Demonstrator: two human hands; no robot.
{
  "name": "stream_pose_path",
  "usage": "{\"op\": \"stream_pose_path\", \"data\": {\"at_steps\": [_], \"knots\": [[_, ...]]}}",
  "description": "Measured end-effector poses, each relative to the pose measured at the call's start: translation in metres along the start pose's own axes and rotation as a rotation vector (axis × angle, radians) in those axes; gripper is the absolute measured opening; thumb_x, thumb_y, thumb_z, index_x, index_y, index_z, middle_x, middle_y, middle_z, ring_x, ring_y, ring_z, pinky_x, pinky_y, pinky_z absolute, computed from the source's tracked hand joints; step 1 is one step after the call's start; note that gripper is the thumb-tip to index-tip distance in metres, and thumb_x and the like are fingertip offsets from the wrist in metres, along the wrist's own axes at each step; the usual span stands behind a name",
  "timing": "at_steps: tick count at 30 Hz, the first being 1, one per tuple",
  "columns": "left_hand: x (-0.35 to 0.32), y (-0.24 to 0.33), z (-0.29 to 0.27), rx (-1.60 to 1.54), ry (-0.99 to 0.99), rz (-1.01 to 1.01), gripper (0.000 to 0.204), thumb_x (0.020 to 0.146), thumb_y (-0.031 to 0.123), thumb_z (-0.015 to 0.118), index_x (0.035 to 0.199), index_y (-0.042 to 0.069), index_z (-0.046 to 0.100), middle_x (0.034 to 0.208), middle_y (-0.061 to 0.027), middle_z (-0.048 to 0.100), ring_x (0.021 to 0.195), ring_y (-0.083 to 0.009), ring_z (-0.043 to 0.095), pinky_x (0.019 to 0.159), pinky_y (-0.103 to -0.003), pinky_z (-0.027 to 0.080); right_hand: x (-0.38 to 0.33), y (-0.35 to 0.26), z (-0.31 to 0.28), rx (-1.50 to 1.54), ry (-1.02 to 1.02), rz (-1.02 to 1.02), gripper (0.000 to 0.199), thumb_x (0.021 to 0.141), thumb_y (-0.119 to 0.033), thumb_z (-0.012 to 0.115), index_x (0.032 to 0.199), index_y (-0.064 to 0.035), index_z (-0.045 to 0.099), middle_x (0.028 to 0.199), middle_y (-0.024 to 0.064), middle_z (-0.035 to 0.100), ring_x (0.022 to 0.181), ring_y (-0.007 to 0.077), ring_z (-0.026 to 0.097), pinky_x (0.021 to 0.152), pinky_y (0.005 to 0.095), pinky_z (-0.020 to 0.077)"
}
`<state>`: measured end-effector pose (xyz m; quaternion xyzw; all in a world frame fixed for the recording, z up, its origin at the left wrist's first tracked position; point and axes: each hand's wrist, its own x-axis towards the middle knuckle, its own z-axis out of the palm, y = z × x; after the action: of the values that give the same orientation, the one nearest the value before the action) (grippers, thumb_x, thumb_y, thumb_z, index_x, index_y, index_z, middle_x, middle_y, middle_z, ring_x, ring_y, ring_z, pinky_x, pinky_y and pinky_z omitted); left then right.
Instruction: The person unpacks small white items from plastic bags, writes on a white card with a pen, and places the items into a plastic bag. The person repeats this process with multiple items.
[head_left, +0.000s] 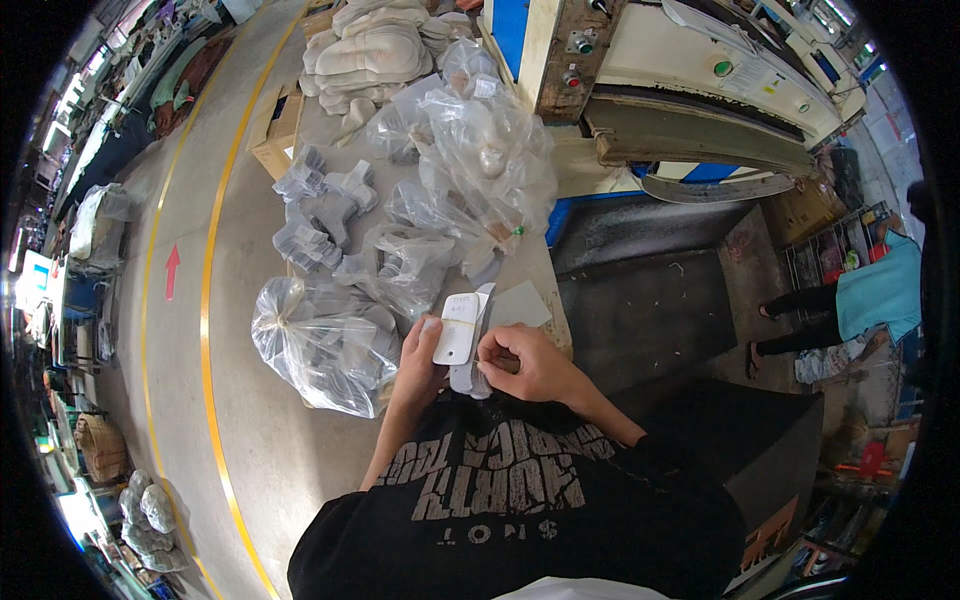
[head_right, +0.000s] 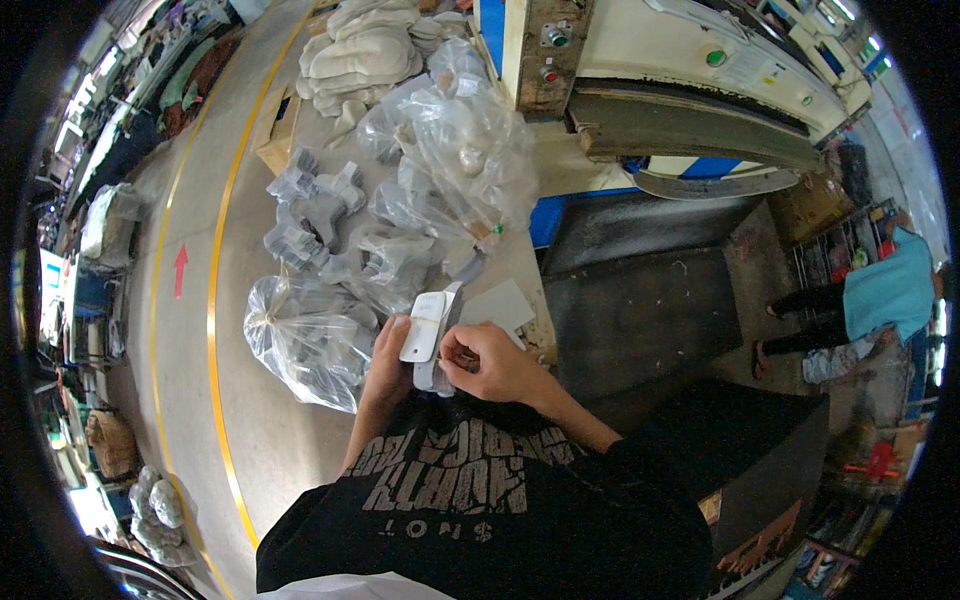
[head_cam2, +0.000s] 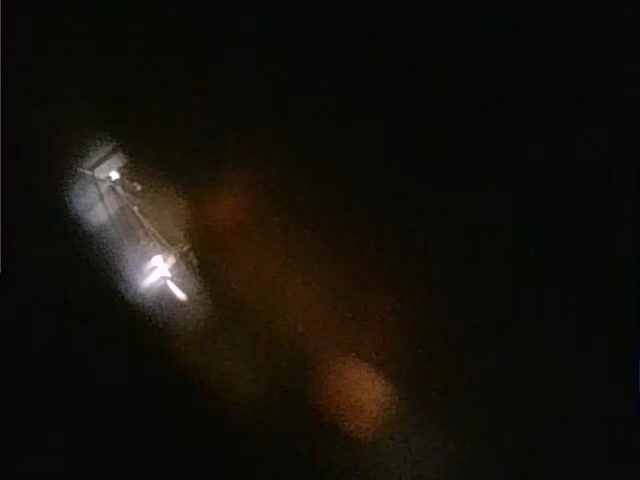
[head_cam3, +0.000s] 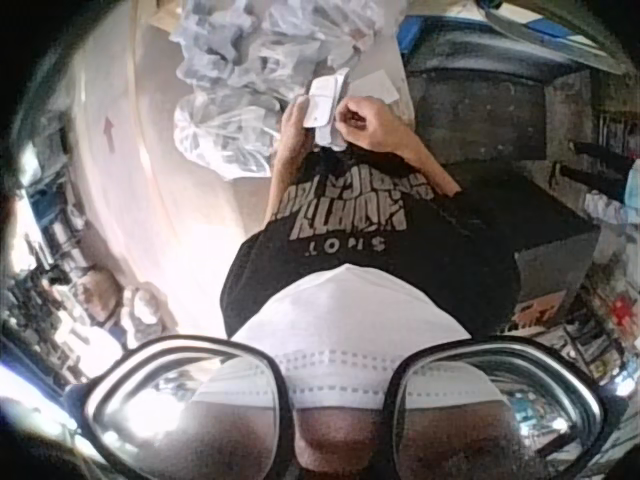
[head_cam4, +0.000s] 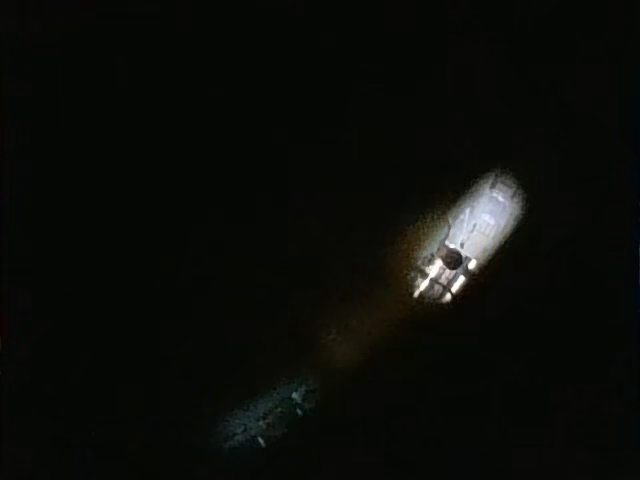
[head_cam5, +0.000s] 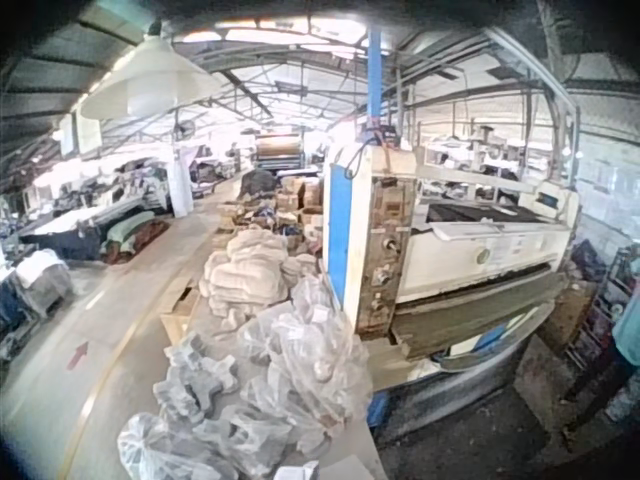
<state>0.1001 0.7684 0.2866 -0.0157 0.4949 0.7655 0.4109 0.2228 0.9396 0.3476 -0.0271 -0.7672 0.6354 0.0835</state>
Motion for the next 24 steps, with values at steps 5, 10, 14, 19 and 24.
{"op": "stream_pose_path", "data": {"at_steps": [5, 10, 14, 19, 24], "knots": [[0.009, -0.003, 0.0, 0.586, 0.223, 0.295, 0.023, 0.107, 0.024, 0.065, 0.102, 0.002, 0.06, 0.085, -0.006, 0.066, 0.078, -0.0135, 0.059, 0.072, -0.031, 0.05, -0.001, -0.014, -0.011, -0.134, -0.139, -0.005, 0.012, 0.091, -0.012, 0.073, 0.102, -0.0073, 0.073, 0.082, 0.0016, 0.065, 0.077, 0.018, 0.059, 0.087, 0.036, 0.0457], [0.001, -0.009, 0.008, 0.924, 0.257, 0.488, 0.027, 0.1, 0.025, 0.072, 0.103, 0.002, 0.06, 0.083, -0.0165, 0.065, 0.074, -0.0203, 0.062, 0.07, -0.037, 0.052, -0.002, -0.021, -0.004, -0.368, -0.202, -0.052, 0.017, 0.09, -0.018, 0.073, 0.106, -0.0109, 0.076, 0.086, 0.0026, 0.067, 0.092, 0.0217, 0.059, 0.099, 0.0467, 0.0347], [-0.004, -0.007, 0.009, 0.915, 0.067, 0.481, 0.026, 0.102, 0.024, 0.07, 0.102, 0.001, 0.06, 0.082, -0.0157, 0.062, 0.07, -0.0237, 0.06, 0.067, -0.037, 0.051, 0.003, 0.002, -0.007, -0.332, -0.001, -0.172, 0.011, 0.092, -0.013, 0.07, 0.101, -0.0087, 0.072, 0.088, 0.0046, 0.066, 0.089, 0.024, 0.058, 0.09, 0.0424, 0.0414], [-0.007, -0.008, 0.009, 0.825, -0.003, 0.348, 0.024, 0.107, 0.024, 0.066, 0.109, 0.002, 0.06, 0.083, -0.0068, 0.062, 0.069, -0.0144, 0.055, 0.063, -0.035, 0.048, 0.006, 0.014, -0.02, -0.24, 0.168, -0.015, 0.006, 0.098, -0.007, 0.064, 0.104, -0.0048, 0.065, 0.096, 0.005, 0.064, 0.09, 0.0193, 0.056, 0.082, 0.0327, 0.0465], [0.006, -0.019, -0.007, 0.592, 0.028, 0.281, 0.024, 0.109, 0.026, 0.064, 0.115, 0.003, 0.06, 0.09, 0.0, 0.059, 0.083, -0.0072, 0.052, 0.072, -0.027, 0.046, 0.01, 0.026, -0.023, -0.196, 0.336, 0.03, 0.016, 0.101, -0.012, 0.064, 0.115, -0.0042, 0.061, 0.105, 0.0086, 0.061, 0.088, 0.0212, 0.058, 0.08, 0.0349, 0.0498]]}}
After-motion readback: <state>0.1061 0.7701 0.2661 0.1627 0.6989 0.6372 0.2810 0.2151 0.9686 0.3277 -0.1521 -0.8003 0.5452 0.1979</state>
